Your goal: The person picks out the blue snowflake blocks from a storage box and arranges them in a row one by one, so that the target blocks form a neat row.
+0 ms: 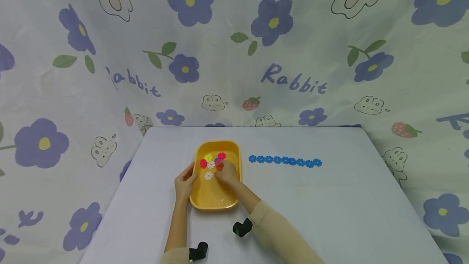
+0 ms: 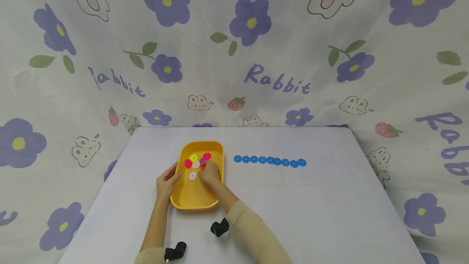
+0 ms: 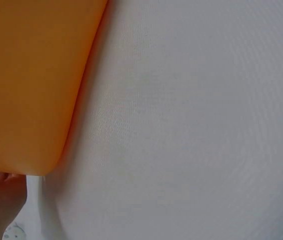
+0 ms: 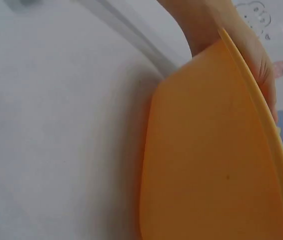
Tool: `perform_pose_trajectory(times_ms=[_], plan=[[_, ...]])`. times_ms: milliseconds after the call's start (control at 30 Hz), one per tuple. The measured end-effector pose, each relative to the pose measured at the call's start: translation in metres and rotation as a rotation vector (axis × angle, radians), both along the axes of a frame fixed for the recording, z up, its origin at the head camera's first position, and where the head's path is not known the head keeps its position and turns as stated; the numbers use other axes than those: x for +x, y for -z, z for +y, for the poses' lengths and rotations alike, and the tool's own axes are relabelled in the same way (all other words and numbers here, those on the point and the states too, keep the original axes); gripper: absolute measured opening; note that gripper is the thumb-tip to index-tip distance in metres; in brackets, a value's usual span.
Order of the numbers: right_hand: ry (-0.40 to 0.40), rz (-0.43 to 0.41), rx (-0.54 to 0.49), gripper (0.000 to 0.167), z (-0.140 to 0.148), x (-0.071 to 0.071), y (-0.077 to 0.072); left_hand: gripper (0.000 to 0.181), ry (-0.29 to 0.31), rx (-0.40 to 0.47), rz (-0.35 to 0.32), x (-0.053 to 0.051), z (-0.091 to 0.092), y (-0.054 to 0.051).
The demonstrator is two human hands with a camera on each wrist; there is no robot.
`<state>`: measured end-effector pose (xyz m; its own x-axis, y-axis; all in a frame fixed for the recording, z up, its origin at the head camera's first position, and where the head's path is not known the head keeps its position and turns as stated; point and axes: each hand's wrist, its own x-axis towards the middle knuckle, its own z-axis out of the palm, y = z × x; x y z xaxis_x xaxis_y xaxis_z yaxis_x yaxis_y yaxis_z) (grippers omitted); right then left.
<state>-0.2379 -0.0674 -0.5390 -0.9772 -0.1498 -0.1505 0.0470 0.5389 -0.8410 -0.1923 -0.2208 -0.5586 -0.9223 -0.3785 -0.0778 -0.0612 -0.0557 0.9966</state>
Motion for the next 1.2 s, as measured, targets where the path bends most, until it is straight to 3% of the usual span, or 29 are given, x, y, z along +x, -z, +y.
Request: perform_pose_trajectory(times_ms=[67, 167, 333, 500, 633, 933, 1067, 1200], plan=[[0.067, 0.036, 0.052, 0.027, 0.000, -0.008, 0.001, 0.043, -0.010, -0.007, -0.002, 0.000, 0.000, 0.000], [0.101, 0.061, 0.158, 0.035, -0.001, -0.017, 0.002, 0.043, -0.010, -0.013, -0.004, -0.001, 0.001, 0.000], [0.084, 0.039, 0.338, 0.045, -0.007, -0.024, 0.004, 0.043, -0.006, 0.015, -0.005, 0.000, 0.001, 0.001], [0.036, 0.117, 0.357, 0.034, -0.010, -0.027, 0.006, 0.043, 0.003, 0.002, -0.011, -0.001, 0.000, 0.000], [0.002, 0.173, 0.311, 0.027, -0.009, -0.029, 0.010, 0.044, 0.026, 0.007, -0.011, 0.000, 0.000, -0.001], [0.046, 0.055, 0.087, 0.011, -0.006, -0.031, 0.012, 0.044, 0.018, 0.014, -0.007, 0.000, 0.000, -0.002], [0.119, 0.011, 0.028, 0.014, -0.006, -0.032, 0.012, 0.044, 0.019, 0.018, -0.009, 0.000, 0.000, -0.002], [0.226, -0.037, -0.104, 0.018, -0.006, -0.034, 0.011, 0.044, 0.021, 0.021, -0.009, 0.000, -0.001, -0.002]])
